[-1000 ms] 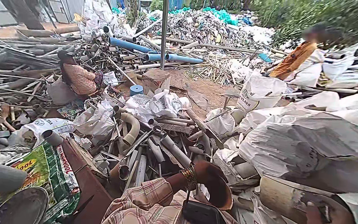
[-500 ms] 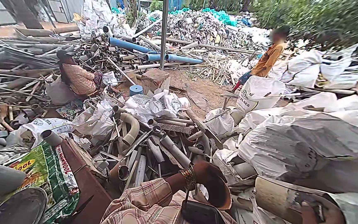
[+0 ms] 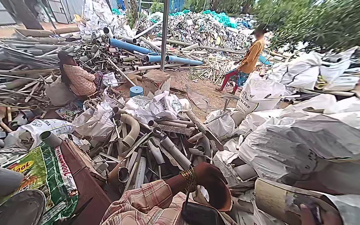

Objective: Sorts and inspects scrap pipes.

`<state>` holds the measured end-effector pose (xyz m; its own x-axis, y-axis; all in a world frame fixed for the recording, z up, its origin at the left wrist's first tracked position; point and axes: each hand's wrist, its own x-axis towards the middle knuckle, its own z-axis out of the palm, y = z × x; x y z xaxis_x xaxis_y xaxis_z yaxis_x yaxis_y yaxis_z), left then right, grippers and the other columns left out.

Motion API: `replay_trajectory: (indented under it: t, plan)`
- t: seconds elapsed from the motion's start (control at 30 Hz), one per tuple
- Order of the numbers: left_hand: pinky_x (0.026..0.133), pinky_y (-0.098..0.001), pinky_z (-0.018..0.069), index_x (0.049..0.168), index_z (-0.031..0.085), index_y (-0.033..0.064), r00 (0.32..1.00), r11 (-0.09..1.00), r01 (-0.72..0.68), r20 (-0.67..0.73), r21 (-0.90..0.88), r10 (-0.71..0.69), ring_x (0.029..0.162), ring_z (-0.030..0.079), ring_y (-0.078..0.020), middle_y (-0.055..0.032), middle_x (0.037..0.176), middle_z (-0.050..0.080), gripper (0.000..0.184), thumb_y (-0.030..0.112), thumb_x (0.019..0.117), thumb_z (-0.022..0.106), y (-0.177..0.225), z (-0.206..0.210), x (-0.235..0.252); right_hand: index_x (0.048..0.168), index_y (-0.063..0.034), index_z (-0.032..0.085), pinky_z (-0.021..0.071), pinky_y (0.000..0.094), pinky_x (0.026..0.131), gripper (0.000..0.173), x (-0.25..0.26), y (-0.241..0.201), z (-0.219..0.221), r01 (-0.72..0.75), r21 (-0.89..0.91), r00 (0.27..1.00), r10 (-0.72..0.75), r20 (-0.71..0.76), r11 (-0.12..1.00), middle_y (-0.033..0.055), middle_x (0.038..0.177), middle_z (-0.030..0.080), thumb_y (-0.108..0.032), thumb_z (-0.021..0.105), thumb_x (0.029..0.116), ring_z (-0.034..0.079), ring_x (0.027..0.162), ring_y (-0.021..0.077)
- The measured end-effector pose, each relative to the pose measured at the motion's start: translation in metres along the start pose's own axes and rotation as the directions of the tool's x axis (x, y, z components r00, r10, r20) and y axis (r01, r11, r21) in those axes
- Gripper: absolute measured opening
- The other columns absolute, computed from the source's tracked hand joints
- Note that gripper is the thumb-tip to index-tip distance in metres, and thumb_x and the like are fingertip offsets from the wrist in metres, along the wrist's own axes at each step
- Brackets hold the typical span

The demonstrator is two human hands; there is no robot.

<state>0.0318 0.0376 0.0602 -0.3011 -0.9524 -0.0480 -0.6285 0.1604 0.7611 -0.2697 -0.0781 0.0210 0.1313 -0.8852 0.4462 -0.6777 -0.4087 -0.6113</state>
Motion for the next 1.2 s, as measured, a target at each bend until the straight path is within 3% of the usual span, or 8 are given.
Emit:
replay_trajectory:
  t: [0.1,0.13,0.23,0.37,0.57,0.73,1.13,1.2]
  plan:
    - [0.105,-0.0507,0.0472,0.112,0.072,-0.0100,0.982,0.987,-0.163,-0.102,-0.010,0.161,0.114,0.067,-0.0389,-0.0283,0.116,0.070,0.026,0.008,0.0987,0.059,-0.023,0.014,0.006,0.131,0.0111,0.056,0.0538,0.0345,0.090,0.039,-0.001,0.002,0.000,-0.008,0.002,1.000,0.008,0.026,1.000,0.0278,0.116,0.068,-0.014,0.056,0.1007,0.068,0.100,0.0246]
    - [0.108,-0.0503,0.0439,0.115,0.071,-0.0106,0.990,0.992,-0.122,-0.071,-0.024,0.120,0.118,0.065,-0.0390,-0.0289,0.119,0.069,0.027,0.007,0.0996,0.058,-0.016,0.010,0.003,0.133,0.0123,0.054,0.0531,0.0359,0.094,0.040,-0.002,-0.003,-0.002,-0.025,0.011,0.999,0.024,0.047,1.000,0.0301,0.119,0.066,-0.012,0.055,0.1012,0.068,0.104,0.0270]
    - [0.110,-0.0489,0.0419,0.114,0.071,-0.0111,0.999,0.999,-0.013,-0.039,-0.046,0.011,0.120,0.063,-0.0379,-0.0288,0.120,0.068,0.027,0.006,0.0977,0.059,0.002,0.001,-0.004,0.129,0.0107,0.058,0.0548,0.0328,0.087,0.037,-0.003,0.000,0.003,-0.007,0.004,1.000,0.007,-0.010,1.000,0.0277,0.115,0.068,-0.013,0.056,0.0998,0.069,0.097,0.0232]
    - [0.111,-0.0482,0.0408,0.115,0.071,-0.0110,0.999,0.998,-0.016,-0.040,-0.061,0.014,0.121,0.063,-0.0381,-0.0290,0.121,0.068,0.027,0.006,0.0984,0.058,0.002,0.001,-0.004,0.135,0.0146,0.053,0.0517,0.0394,0.100,0.042,-0.002,-0.008,-0.005,-0.050,0.018,0.995,0.048,0.083,0.999,0.0342,0.126,0.063,-0.010,0.053,0.1003,0.066,0.112,0.0326]
    - [0.110,-0.0487,0.0415,0.110,0.071,-0.0134,0.996,0.996,-0.064,-0.072,-0.060,0.060,0.118,0.064,-0.0397,-0.0313,0.117,0.069,0.027,0.005,0.0977,0.056,0.001,0.002,-0.006,0.130,0.0120,0.057,0.0532,0.0356,0.093,0.040,-0.005,-0.005,-0.001,-0.037,-0.006,0.999,0.037,0.010,0.999,0.0309,0.121,0.066,-0.013,0.056,0.0998,0.068,0.105,0.0282]
    - [0.110,-0.0493,0.0422,0.113,0.071,-0.0128,0.997,0.992,-0.058,-0.060,-0.111,0.051,0.119,0.063,-0.0392,-0.0308,0.120,0.068,0.026,0.001,0.0982,0.055,0.001,0.001,-0.008,0.138,0.0139,0.050,0.0488,0.0399,0.102,0.044,-0.002,-0.014,-0.009,-0.111,0.024,0.988,0.107,0.113,0.994,0.0352,0.129,0.061,-0.010,0.052,0.1006,0.063,0.118,0.0344]
    - [0.106,-0.0475,0.0435,0.107,0.072,-0.0129,0.993,0.994,-0.090,-0.085,-0.065,0.084,0.115,0.065,-0.0380,-0.0305,0.114,0.069,0.028,0.008,0.0948,0.058,0.000,0.001,-0.007,0.138,0.0136,0.050,0.0491,0.0418,0.103,0.044,-0.003,-0.014,-0.009,-0.116,0.011,0.986,0.113,0.123,0.993,0.0361,0.130,0.060,-0.010,0.052,0.1007,0.064,0.118,0.0356]
    - [0.110,-0.0480,0.0416,0.113,0.071,-0.0125,0.996,0.995,-0.074,-0.061,-0.072,0.070,0.120,0.063,-0.0383,-0.0305,0.120,0.068,0.029,0.007,0.0976,0.057,0.000,0.000,-0.005,0.138,0.0141,0.050,0.0484,0.0422,0.104,0.044,-0.003,-0.016,-0.009,-0.116,0.020,0.986,0.113,0.122,0.993,0.0365,0.131,0.059,-0.009,0.051,0.1009,0.063,0.119,0.0364]
